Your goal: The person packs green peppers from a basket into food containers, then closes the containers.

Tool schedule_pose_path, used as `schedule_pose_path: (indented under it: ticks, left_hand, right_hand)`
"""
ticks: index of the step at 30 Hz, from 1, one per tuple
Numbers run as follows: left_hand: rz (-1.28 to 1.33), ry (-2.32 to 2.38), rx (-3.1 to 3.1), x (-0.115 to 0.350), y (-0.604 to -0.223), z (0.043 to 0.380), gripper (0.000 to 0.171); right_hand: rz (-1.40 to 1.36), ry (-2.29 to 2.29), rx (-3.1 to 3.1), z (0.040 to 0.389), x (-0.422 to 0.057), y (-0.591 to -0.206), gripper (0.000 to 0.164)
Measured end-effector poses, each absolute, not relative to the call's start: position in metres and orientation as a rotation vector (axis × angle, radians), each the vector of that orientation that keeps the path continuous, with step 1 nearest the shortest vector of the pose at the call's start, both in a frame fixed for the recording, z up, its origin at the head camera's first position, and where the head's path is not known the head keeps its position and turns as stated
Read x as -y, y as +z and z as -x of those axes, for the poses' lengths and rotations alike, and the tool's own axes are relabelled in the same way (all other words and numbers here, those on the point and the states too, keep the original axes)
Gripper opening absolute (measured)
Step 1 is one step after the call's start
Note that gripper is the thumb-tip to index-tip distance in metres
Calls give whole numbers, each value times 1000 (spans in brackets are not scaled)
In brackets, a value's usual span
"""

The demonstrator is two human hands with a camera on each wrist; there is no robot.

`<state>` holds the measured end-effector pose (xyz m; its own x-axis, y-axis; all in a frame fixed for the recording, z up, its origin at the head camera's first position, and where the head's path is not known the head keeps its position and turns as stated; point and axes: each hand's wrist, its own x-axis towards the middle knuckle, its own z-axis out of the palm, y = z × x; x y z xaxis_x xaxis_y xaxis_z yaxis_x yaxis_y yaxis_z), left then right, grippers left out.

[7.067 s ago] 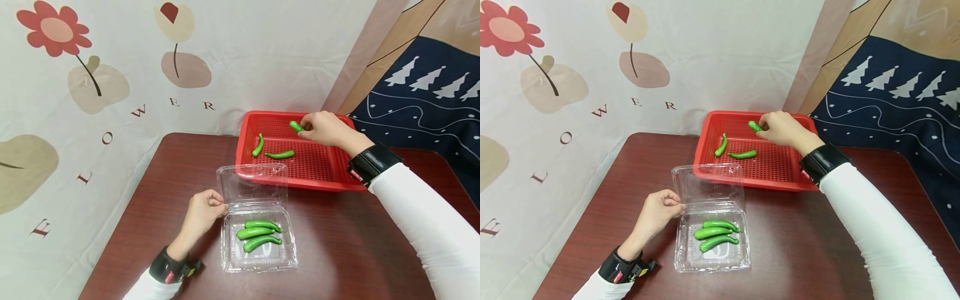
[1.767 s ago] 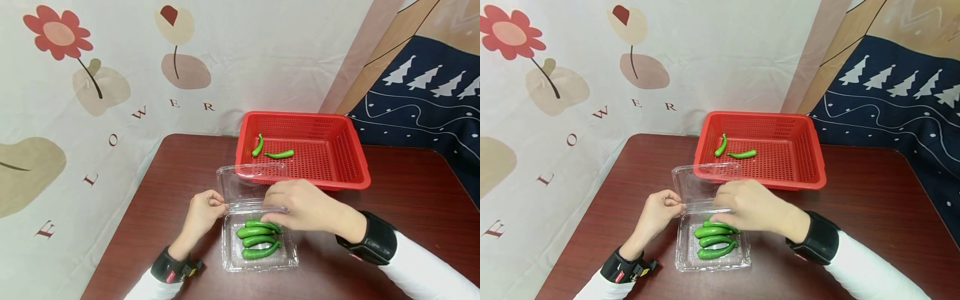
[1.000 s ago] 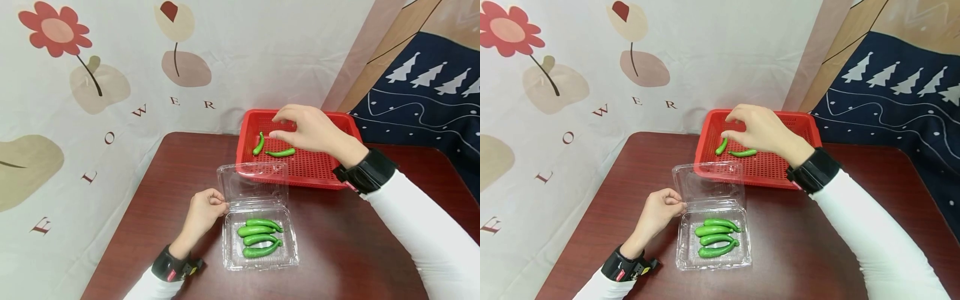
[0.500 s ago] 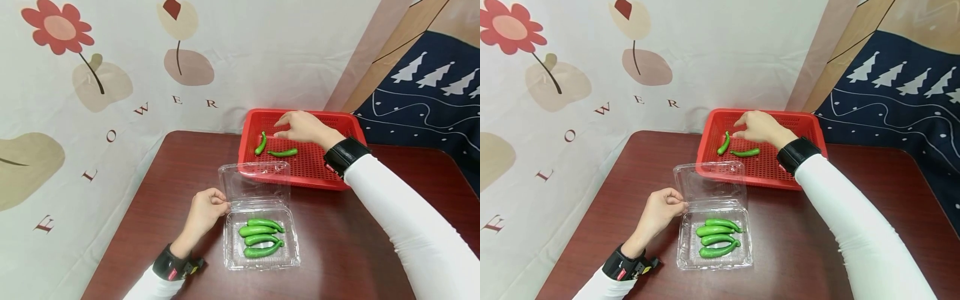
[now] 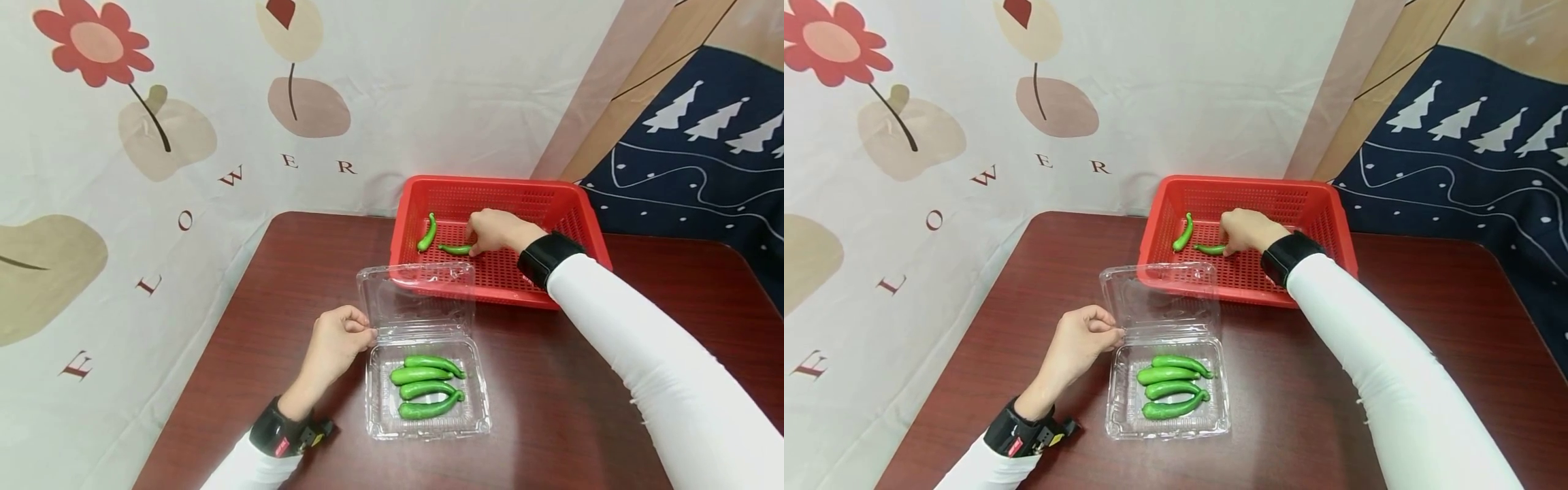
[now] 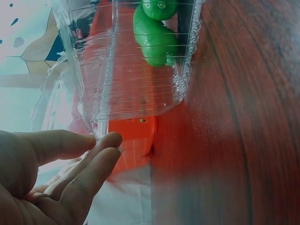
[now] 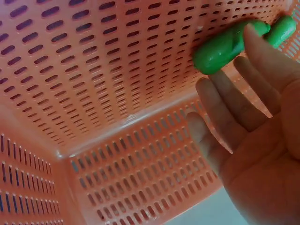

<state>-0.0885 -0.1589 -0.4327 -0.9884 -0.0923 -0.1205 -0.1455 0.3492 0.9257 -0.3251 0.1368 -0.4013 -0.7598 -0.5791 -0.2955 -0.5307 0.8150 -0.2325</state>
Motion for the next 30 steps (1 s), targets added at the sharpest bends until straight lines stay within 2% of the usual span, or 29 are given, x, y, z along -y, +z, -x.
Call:
schedule_pose_path:
  ticks: [7,13,21,26,30]
  left_hand:
    - [202,1754,-2545,159,-433,89,14]
    - [197,1745,-2551,159,-433,88,14]
    - [209,1744,-2546,160,-434,87,13]
    - [216,1762,-2540,160,-433,87,13]
    - [196,1760,-2548,160,-434,88,13]
  right_hand:
    - [808,-149,-2621,325,-138,-402,11]
    - [778,-164,-2613,324,-139,-403,20]
    - [806,-220,-2638,320,-139,-397,8]
    - [878,-241,-2631,318,-134,-393,36]
    - [945,-122,-2608,315,-133,-396,35]
